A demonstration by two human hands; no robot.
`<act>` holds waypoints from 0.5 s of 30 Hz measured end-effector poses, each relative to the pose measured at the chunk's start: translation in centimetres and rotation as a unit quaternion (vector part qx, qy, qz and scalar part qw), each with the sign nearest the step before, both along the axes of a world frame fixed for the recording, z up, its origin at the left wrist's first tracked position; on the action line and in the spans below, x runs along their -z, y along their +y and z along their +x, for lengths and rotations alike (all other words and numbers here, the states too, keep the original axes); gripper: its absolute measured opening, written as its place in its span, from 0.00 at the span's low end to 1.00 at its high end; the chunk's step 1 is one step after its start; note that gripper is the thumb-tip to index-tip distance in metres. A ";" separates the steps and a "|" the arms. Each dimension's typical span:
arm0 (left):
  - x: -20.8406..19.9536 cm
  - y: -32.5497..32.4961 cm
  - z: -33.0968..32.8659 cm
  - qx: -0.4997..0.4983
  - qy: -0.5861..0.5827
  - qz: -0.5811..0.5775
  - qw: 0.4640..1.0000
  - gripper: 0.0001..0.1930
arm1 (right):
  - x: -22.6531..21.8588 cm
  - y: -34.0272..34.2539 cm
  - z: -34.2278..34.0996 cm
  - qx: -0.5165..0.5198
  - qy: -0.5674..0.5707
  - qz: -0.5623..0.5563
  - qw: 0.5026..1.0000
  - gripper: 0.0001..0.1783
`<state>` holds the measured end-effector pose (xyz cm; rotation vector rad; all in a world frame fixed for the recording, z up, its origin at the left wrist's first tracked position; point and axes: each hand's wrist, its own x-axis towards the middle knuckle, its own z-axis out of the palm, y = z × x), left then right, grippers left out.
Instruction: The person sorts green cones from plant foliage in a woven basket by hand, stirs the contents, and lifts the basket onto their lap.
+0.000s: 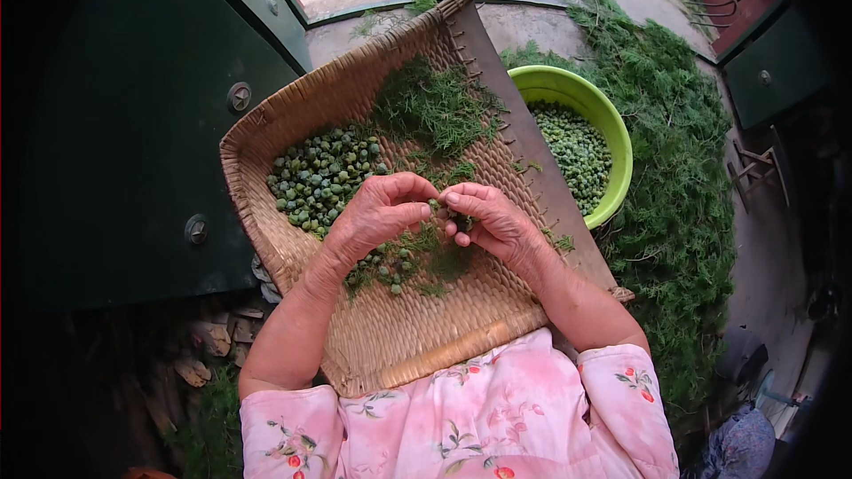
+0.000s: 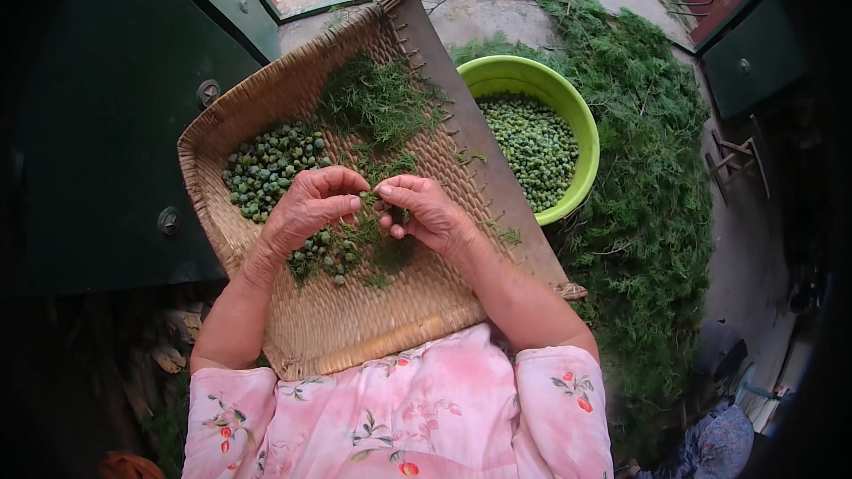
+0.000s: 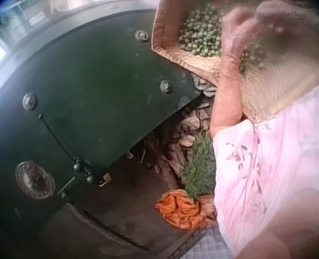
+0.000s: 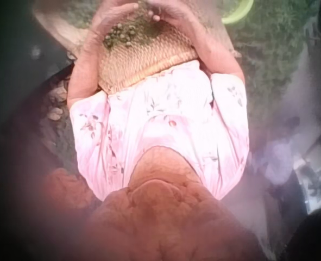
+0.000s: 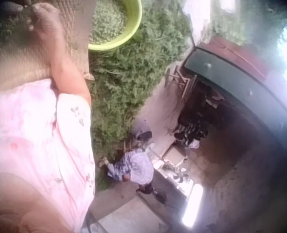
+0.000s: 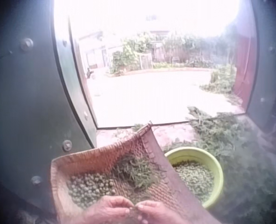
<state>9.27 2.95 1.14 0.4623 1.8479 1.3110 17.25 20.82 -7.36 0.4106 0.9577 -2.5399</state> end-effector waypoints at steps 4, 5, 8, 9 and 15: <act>0.5 0.1 0.1 0.011 0.072 0.016 0.997 0.10 | -0.2 -0.7 0.0 -0.004 0.003 -0.041 0.999 0.10; 0.5 0.2 0.0 0.013 0.077 0.010 0.997 0.10 | -0.2 -0.7 0.0 -0.003 0.004 -0.040 0.999 0.10; 0.6 0.3 0.0 0.005 0.056 -0.015 0.998 0.09 | -0.3 -0.7 0.0 0.000 0.001 -0.030 1.000 0.10; 0.7 0.2 -0.1 0.005 0.057 -0.015 0.998 0.09 | -0.3 -0.7 0.0 0.011 0.002 -0.025 1.000 0.10; 1.4 0.4 0.0 -0.007 0.035 0.011 0.999 0.09 | -0.9 -0.8 0.1 0.024 0.008 -0.010 1.000 0.10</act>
